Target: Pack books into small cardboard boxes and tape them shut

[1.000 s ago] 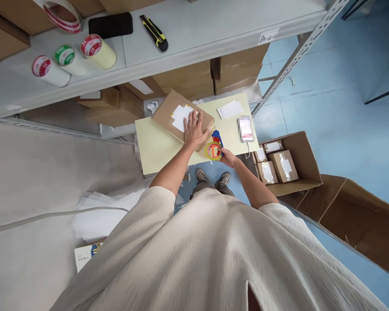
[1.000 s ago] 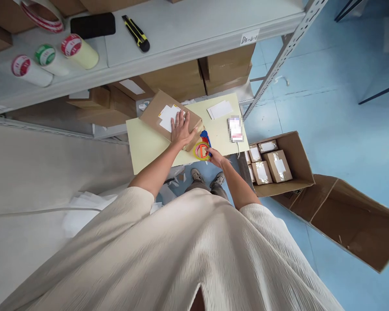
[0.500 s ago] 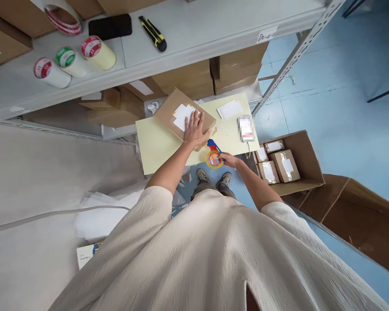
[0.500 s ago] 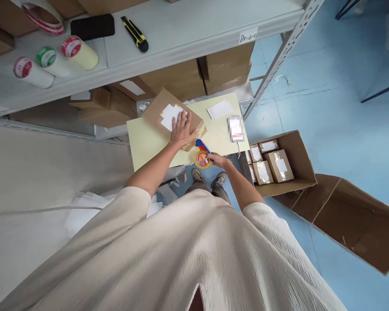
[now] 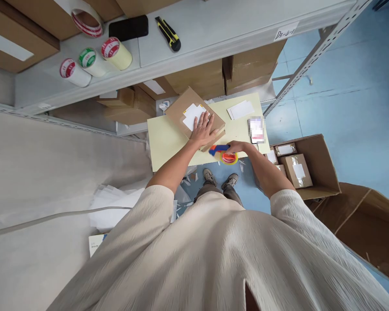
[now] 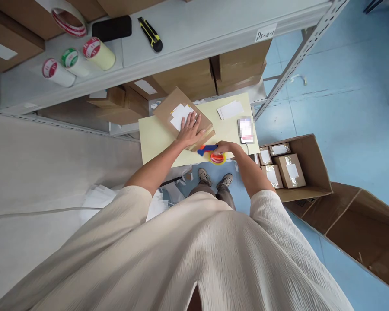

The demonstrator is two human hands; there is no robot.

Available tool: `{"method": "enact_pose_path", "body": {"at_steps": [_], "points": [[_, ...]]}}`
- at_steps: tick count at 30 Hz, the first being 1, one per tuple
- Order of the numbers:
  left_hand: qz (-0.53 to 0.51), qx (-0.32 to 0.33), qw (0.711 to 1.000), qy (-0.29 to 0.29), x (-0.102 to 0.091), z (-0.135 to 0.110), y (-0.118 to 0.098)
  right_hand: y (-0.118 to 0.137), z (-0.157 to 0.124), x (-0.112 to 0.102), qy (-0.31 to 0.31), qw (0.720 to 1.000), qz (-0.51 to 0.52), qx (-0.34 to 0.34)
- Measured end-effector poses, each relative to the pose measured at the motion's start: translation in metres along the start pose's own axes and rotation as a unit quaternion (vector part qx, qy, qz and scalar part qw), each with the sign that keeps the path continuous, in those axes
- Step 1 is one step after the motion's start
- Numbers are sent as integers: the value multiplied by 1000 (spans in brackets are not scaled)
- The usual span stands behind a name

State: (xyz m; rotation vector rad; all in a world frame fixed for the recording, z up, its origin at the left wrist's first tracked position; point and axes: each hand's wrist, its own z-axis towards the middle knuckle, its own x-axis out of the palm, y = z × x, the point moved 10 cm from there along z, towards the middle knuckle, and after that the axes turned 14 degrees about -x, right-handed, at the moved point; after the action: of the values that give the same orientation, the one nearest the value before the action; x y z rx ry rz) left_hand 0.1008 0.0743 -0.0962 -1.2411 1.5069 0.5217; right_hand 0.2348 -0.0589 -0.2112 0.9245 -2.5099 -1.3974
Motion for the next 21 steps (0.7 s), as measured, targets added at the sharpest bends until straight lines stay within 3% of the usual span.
{"method": "enact_pose_path", "body": {"at_steps": [2, 5, 7, 11, 16, 18, 21], "points": [[-5, 1, 1000, 0, 0, 1, 1, 4, 6, 4, 37, 998, -53, 12], [-15, -2, 1000, 3, -2, 1, 2, 2, 0, 5, 31, 999, -40, 21], [-22, -12, 1000, 1, -5, 1, 2, -10, -19, 0, 11, 999, -31, 41], [-48, -93, 994, -19, -16, -1, 9, -25, -77, -24, -94, 993, 48, 54], [-96, -264, 959, -40, -34, -12, 38, -13, -132, -38, -246, 947, 205, 20], [-109, -272, 956, -33, -40, -16, 46, -1, -137, -39, -286, 921, 266, -7], [-119, -213, 969, -33, -52, -21, 56, 11, -143, -53, -363, 892, 269, -10]]}}
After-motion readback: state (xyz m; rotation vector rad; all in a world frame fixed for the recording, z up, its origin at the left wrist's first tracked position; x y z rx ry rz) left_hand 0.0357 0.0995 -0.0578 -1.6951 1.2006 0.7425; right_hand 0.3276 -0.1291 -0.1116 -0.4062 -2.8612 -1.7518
